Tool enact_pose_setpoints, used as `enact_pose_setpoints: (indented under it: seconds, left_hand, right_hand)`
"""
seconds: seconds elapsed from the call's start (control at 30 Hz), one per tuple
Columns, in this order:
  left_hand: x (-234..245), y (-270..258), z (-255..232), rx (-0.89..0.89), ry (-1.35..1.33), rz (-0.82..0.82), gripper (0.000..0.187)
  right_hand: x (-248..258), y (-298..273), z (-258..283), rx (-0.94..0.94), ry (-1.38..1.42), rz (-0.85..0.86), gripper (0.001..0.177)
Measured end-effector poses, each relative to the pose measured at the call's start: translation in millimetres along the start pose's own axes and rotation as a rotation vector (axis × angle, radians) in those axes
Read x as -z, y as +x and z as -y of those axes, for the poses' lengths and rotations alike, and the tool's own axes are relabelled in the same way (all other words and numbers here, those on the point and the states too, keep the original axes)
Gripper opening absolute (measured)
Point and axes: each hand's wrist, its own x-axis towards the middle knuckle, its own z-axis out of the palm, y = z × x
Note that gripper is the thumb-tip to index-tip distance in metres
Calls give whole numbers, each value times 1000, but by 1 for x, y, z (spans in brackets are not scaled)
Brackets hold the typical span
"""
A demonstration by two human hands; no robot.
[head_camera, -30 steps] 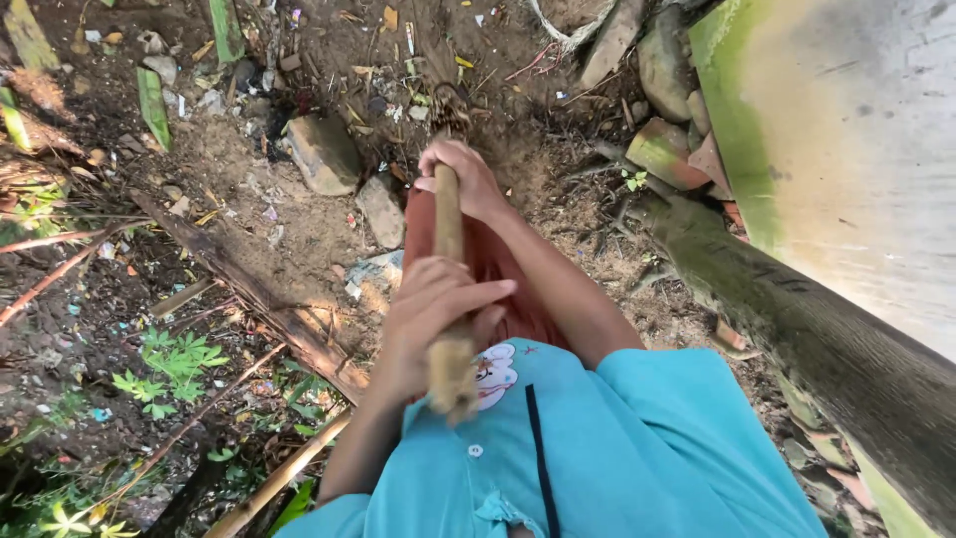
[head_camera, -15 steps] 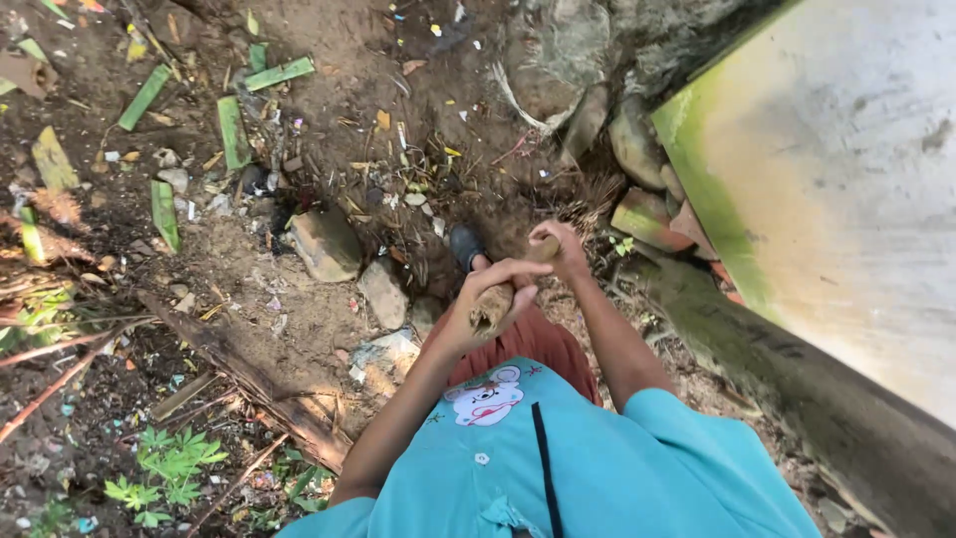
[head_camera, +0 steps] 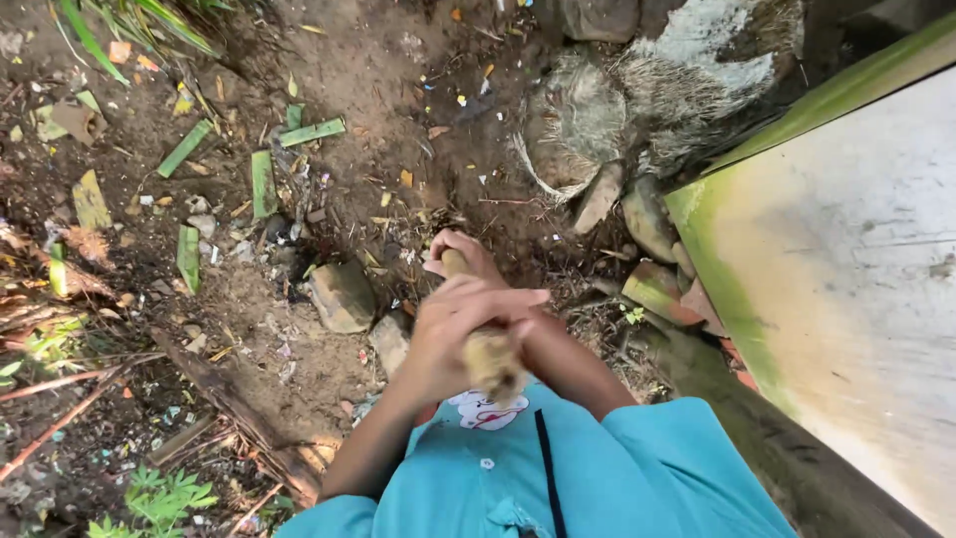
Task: Sweeping dirt and debris from an outdoor area using a long broom.
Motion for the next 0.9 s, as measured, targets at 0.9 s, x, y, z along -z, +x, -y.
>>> enact_pose_setpoints:
  seconds: [0.9]
  left_hand:
    - [-19,20,-4,85,-11,-121,35]
  right_hand:
    - [16,13,-48,2,-36,14,19]
